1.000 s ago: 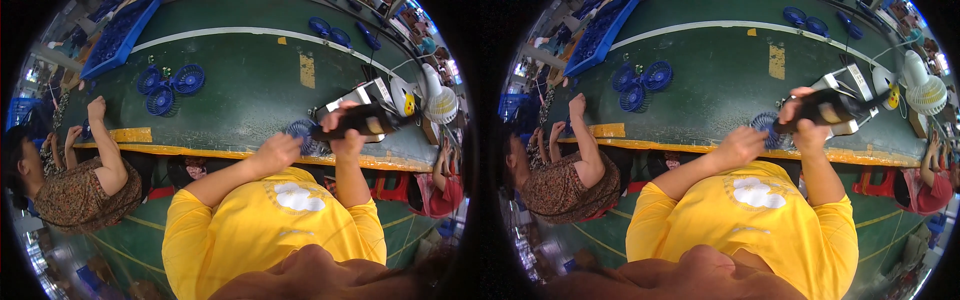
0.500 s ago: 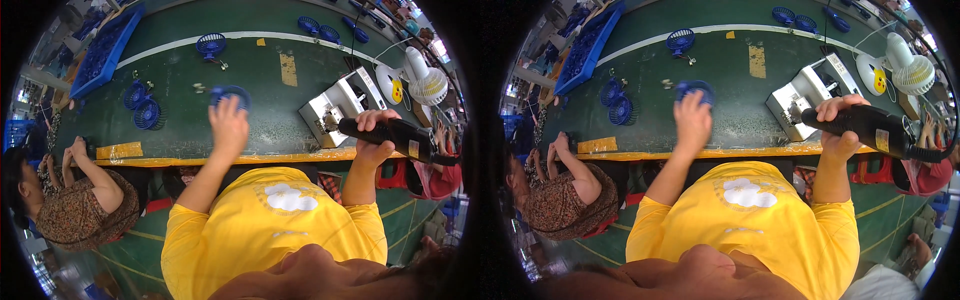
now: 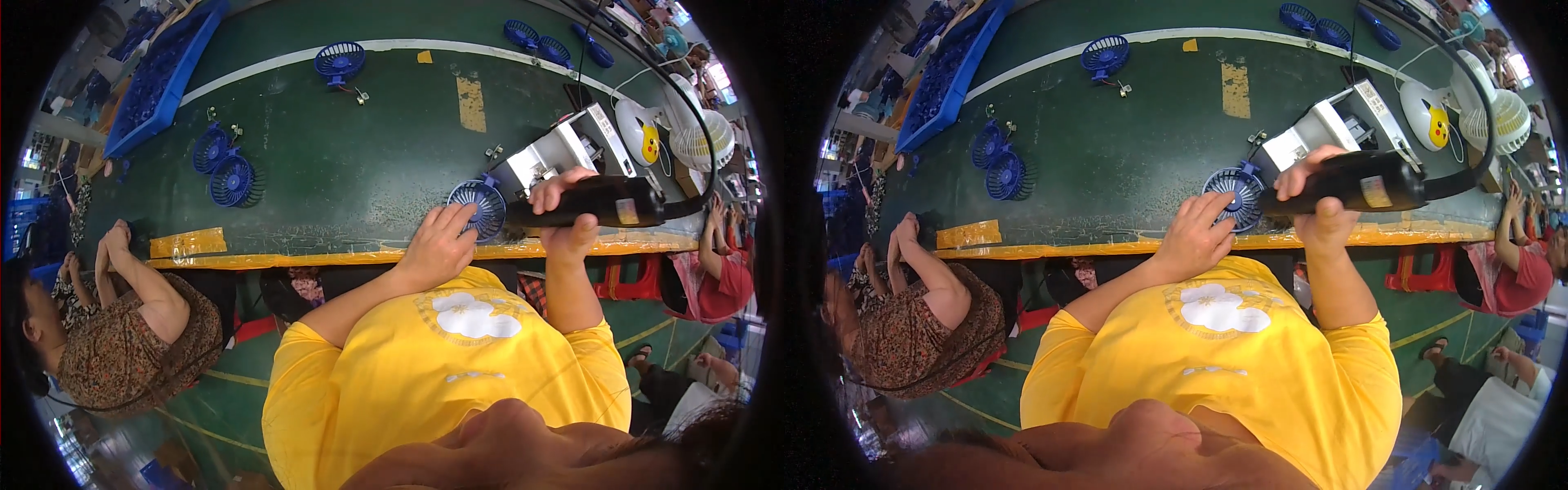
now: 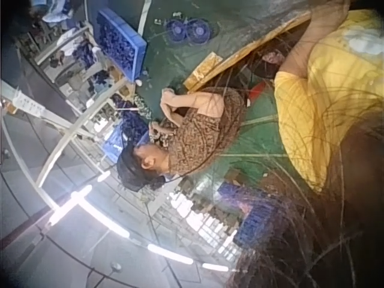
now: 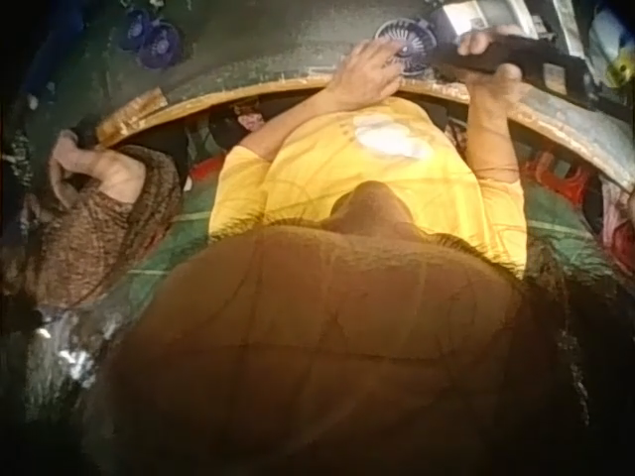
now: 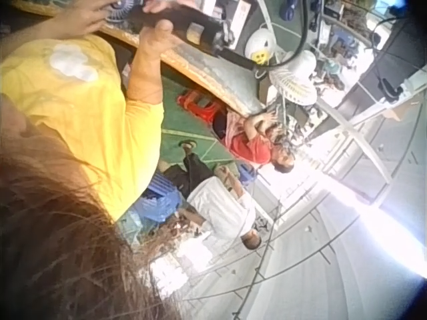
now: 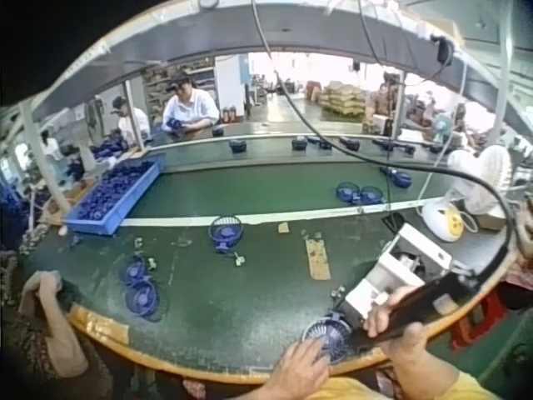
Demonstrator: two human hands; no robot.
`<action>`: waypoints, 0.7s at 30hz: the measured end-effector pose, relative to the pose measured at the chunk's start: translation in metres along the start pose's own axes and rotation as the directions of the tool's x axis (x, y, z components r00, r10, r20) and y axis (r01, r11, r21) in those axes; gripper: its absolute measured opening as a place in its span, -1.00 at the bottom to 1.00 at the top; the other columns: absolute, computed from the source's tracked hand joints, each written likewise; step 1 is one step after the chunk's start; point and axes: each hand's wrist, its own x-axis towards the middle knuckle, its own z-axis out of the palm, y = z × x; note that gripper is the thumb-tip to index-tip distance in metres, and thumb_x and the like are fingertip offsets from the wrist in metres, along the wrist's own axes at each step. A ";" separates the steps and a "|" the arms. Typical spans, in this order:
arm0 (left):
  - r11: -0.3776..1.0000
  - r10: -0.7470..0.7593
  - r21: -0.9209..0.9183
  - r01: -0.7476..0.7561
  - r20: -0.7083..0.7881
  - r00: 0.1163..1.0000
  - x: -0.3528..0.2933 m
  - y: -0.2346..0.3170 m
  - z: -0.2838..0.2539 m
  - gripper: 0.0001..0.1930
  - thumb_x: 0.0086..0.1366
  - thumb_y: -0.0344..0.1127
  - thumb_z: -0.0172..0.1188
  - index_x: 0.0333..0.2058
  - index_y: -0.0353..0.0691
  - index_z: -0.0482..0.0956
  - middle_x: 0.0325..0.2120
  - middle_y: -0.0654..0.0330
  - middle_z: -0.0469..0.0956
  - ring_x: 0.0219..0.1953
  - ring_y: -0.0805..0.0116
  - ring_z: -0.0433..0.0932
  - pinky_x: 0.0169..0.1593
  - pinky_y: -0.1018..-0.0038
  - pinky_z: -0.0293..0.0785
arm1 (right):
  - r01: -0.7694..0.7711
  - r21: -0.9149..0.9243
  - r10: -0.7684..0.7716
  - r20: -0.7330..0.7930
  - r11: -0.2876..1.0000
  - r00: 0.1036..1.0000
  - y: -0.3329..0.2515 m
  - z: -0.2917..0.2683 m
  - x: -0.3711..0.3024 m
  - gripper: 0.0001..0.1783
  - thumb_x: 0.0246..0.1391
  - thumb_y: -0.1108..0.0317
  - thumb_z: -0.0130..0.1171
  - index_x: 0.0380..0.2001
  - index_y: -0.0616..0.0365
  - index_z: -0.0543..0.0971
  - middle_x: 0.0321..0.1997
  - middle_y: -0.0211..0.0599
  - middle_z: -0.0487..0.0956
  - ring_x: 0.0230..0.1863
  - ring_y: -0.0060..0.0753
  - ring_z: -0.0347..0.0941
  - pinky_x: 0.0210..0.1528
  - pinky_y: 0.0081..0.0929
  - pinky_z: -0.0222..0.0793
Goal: The person assembles mini fan covers by positioning the covers on the workbench, fastening them using an electric screwdriver, and sliding the assembled parts onto the conveyor belt.
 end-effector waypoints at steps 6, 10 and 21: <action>1.000 -0.022 -0.007 0.022 -0.017 1.000 -0.003 -0.009 0.007 -0.80 0.26 -0.47 0.42 -0.14 -0.32 0.78 0.31 -0.13 0.62 0.36 -0.17 0.57 0.38 -0.09 0.49 | -0.050 0.024 0.049 0.061 0.998 0.997 0.024 0.012 -0.003 -0.09 0.07 -0.15 0.84 0.19 0.23 0.56 -0.25 -0.20 0.68 -0.20 -0.23 0.67 -0.03 -0.20 0.68; 1.000 -0.027 -0.011 0.027 -0.028 0.999 -0.003 -0.011 0.013 -0.80 0.25 -0.47 0.42 -0.14 -0.32 0.78 0.29 -0.12 0.63 0.34 -0.16 0.58 0.37 -0.08 0.49 | -0.076 0.055 0.070 0.102 0.996 0.992 0.041 0.006 -0.007 -0.20 0.11 0.01 0.85 0.14 0.25 0.56 -0.22 -0.19 0.69 -0.16 -0.23 0.69 -0.01 -0.22 0.69; 1.000 -0.004 -0.003 0.004 -0.054 0.999 0.001 0.003 0.019 -0.81 0.25 -0.46 0.44 -0.15 -0.30 0.79 0.26 -0.09 0.65 0.29 -0.11 0.61 0.33 -0.04 0.51 | -0.068 -0.033 0.071 0.133 0.997 0.989 0.025 -0.011 -0.013 -0.04 0.21 -0.15 0.75 0.35 0.34 0.53 -0.23 -0.22 0.69 -0.20 -0.30 0.68 -0.04 -0.27 0.66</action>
